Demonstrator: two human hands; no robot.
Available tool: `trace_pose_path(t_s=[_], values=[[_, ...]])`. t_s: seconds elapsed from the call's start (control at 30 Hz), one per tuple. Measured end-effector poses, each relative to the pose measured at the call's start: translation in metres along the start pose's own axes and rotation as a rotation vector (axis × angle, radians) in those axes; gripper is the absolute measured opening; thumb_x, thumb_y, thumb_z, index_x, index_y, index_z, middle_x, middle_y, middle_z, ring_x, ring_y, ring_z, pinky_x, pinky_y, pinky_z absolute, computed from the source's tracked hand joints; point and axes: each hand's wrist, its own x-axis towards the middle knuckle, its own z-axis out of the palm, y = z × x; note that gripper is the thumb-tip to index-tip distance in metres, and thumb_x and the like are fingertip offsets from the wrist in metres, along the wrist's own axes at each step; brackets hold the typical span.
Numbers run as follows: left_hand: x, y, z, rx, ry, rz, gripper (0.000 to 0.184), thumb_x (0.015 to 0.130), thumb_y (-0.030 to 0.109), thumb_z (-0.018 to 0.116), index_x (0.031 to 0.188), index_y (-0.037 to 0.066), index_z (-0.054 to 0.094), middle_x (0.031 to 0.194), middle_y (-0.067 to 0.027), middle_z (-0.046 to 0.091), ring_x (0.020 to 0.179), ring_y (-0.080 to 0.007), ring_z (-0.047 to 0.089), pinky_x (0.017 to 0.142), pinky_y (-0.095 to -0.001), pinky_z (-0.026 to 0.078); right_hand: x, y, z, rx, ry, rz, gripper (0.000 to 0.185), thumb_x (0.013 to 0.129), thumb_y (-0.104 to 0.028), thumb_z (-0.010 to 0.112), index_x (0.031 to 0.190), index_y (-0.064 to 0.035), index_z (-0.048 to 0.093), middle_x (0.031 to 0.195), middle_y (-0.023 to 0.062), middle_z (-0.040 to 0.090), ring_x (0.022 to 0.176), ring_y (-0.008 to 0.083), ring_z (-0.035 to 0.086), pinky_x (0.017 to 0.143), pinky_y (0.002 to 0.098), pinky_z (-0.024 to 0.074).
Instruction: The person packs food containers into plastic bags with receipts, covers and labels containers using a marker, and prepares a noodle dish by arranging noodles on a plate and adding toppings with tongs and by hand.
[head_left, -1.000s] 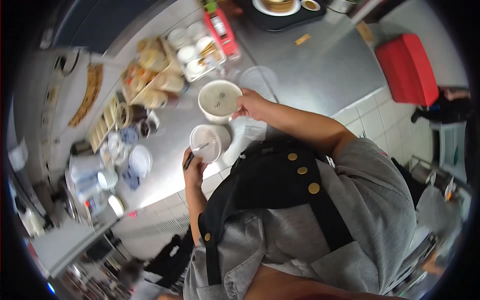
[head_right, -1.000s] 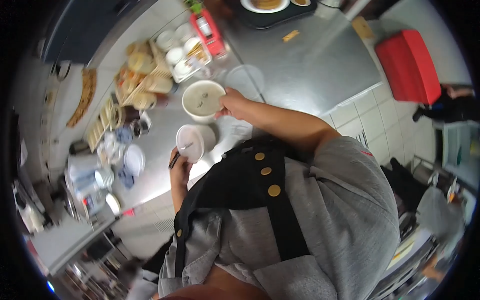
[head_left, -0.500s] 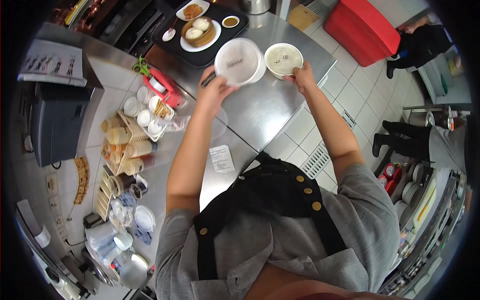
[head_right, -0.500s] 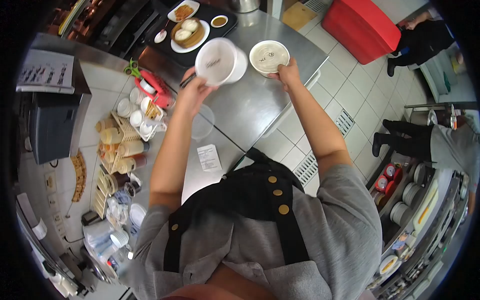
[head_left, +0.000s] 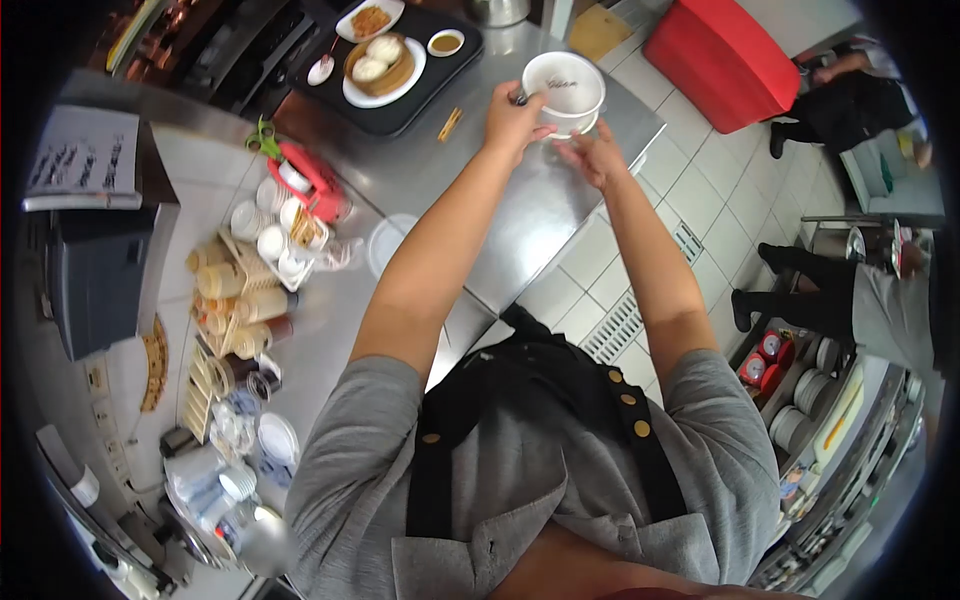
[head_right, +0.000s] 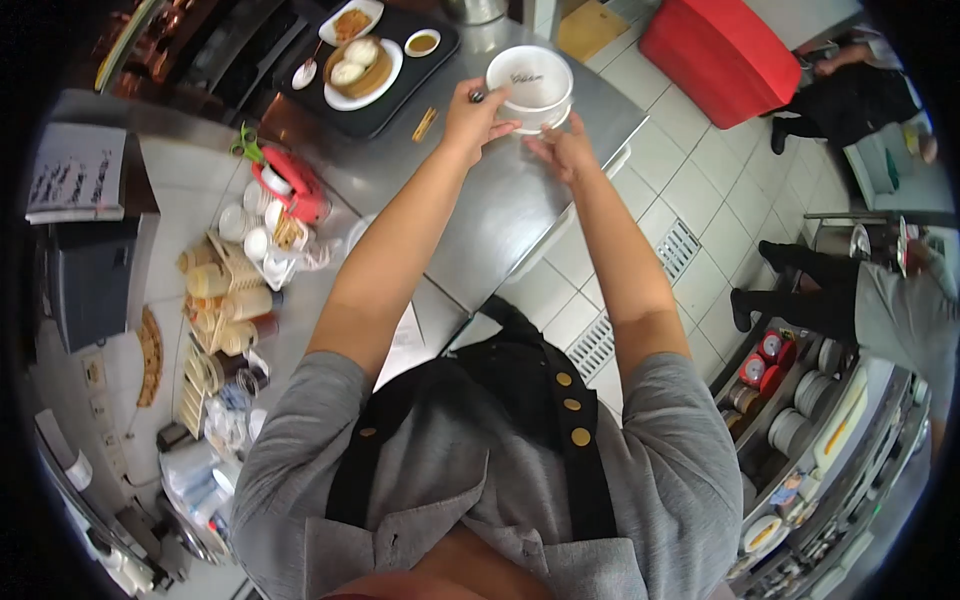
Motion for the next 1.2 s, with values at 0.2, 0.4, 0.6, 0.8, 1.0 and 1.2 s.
trace_pose_path(t_s=[0.2, 0.4, 0.6, 0.8, 1.0, 1.2], values=[[-0.088, -0.029, -0.129, 0.465, 0.246, 0.199, 0.037, 0.101, 0.041, 0.056, 0.115, 0.009, 0.069, 0.113, -0.008, 0.062, 0.066, -0.0173, 0.065, 0.063, -0.0277, 0.051, -0.043, 0.079, -0.012, -0.308, 0.194, -0.079, 0.053, 0.096, -0.008, 0.063, 0.142, -0.0128, 0.037, 0.108, 0.0143, 0.065, 0.089, 0.0224, 0.068, 0.069, 0.0355, 0.0588], [-0.237, -0.052, -0.276, 0.38, 0.424, 0.154, 0.027, 0.088, -0.003, 0.051, 0.104, 0.006, 0.071, 0.085, -0.0025, 0.066, 0.064, -0.0093, 0.054, 0.059, -0.0265, 0.046, -0.158, 0.15, 0.074, -1.268, -1.025, -0.762, 0.025, 0.086, -0.006, 0.069, 0.11, -0.0124, 0.066, 0.124, 0.0044, 0.064, 0.11, 0.0211, 0.063, 0.09, 0.0398, 0.0529], [-0.346, -0.109, -0.27, 1.016, 0.475, -0.166, 0.048, 0.084, 0.005, 0.058, 0.13, 0.019, 0.057, 0.094, -0.0198, 0.072, 0.077, -0.0359, 0.07, 0.069, -0.0461, 0.054, -0.184, 0.207, 0.115, -1.501, -1.488, -0.822, 0.051, 0.083, -0.022, 0.076, 0.132, -0.0259, 0.062, 0.157, 0.0049, 0.038, 0.149, 0.0285, 0.027, 0.118, 0.0535, 0.0281], [-0.374, -0.157, -0.251, 1.044, 0.581, -0.31, 0.071, 0.081, 0.004, 0.056, 0.145, 0.027, 0.036, 0.095, -0.0223, 0.071, 0.087, -0.0434, 0.069, 0.076, -0.0532, 0.053, -0.187, 0.215, 0.111, -1.672, -1.629, -0.661, 0.06, 0.084, -0.029, 0.075, 0.141, -0.0327, 0.056, 0.165, 0.0037, 0.024, 0.154, 0.0274, 0.015, 0.123, 0.0578, 0.0107], [-0.363, -0.148, -0.223, 1.107, 0.502, -0.269, 0.062, 0.085, 0.012, 0.062, 0.142, 0.027, 0.043, 0.1, -0.0161, 0.073, 0.087, -0.0398, 0.071, 0.073, -0.0505, 0.056, -0.18, 0.217, 0.104, -1.599, -1.637, -0.582, 0.061, 0.085, -0.027, 0.074, 0.142, -0.0347, 0.054, 0.168, -0.0016, 0.015, 0.156, 0.0217, 0.008, 0.125, 0.0562, 0.0039], [-0.363, -0.149, -0.217, 1.309, 0.42, -0.234, 0.054, 0.086, 0.012, 0.06, 0.138, 0.027, 0.051, 0.105, -0.0125, 0.073, 0.084, -0.0361, 0.072, 0.069, -0.0476, 0.057, -0.182, 0.214, 0.108, -1.668, -1.644, -0.577, 0.057, 0.085, -0.027, 0.075, 0.139, -0.0331, 0.057, 0.168, -0.0014, 0.016, 0.155, 0.0224, 0.008, 0.124, 0.0566, 0.0042]])
